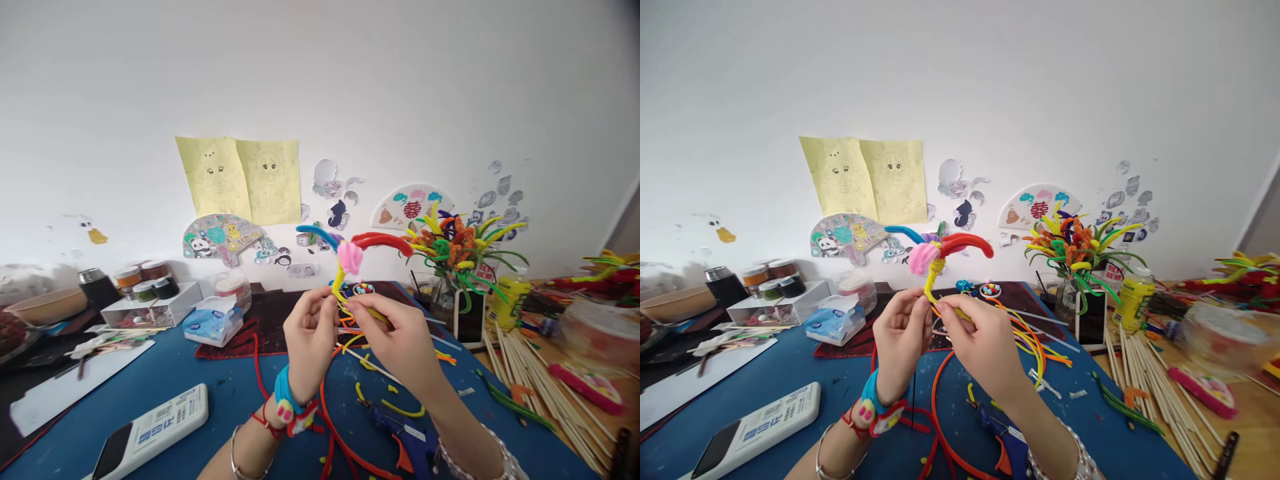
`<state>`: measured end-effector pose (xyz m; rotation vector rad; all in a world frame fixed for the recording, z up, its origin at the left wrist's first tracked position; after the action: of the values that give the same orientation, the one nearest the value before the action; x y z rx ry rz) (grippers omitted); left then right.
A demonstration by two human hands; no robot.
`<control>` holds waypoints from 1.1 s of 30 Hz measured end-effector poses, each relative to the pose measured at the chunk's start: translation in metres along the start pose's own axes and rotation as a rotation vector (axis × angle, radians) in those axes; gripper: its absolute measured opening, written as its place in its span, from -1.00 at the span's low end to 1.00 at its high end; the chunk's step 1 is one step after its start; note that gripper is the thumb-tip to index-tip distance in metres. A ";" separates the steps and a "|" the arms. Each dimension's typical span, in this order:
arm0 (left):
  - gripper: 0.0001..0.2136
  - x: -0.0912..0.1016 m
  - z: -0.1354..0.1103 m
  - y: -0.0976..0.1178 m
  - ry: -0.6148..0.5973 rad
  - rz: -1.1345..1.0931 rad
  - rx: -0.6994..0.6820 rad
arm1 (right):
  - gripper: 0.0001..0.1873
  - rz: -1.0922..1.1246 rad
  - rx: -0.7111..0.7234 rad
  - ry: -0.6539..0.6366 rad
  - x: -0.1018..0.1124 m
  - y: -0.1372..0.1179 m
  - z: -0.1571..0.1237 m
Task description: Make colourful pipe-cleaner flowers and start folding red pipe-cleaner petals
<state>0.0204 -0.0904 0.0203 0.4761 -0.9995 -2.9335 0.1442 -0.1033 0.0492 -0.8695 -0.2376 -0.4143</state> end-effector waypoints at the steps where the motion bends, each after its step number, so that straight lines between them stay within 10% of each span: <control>1: -0.84 -0.001 0.002 0.002 -0.008 -0.087 0.070 | -0.80 0.021 -0.011 -0.006 -0.001 0.002 0.002; 12: -0.84 0.000 0.015 -0.011 -0.222 -0.776 0.613 | -0.77 0.212 -0.123 -0.013 -0.017 0.025 0.017; 24: -0.83 0.001 0.008 -0.014 -0.074 -0.007 -0.016 | -0.77 0.139 -0.088 0.037 -0.012 0.013 0.006; 33: -0.83 0.003 0.003 -0.012 0.011 0.082 -0.046 | -0.79 0.083 -0.032 0.069 -0.013 0.009 0.003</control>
<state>0.0180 -0.0791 0.0143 0.4387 -0.9249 -2.8717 0.1363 -0.0921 0.0405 -0.8915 -0.1308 -0.3712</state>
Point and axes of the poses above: each hand's wrist, its own z-axis towards the middle knuckle, its own x-axis out of the back of the hand, y = z × x, the point moved 2 cm from there along z, towards the middle knuckle, and after that the axes turned 13 degrees about -x, right-handed, at the moved point
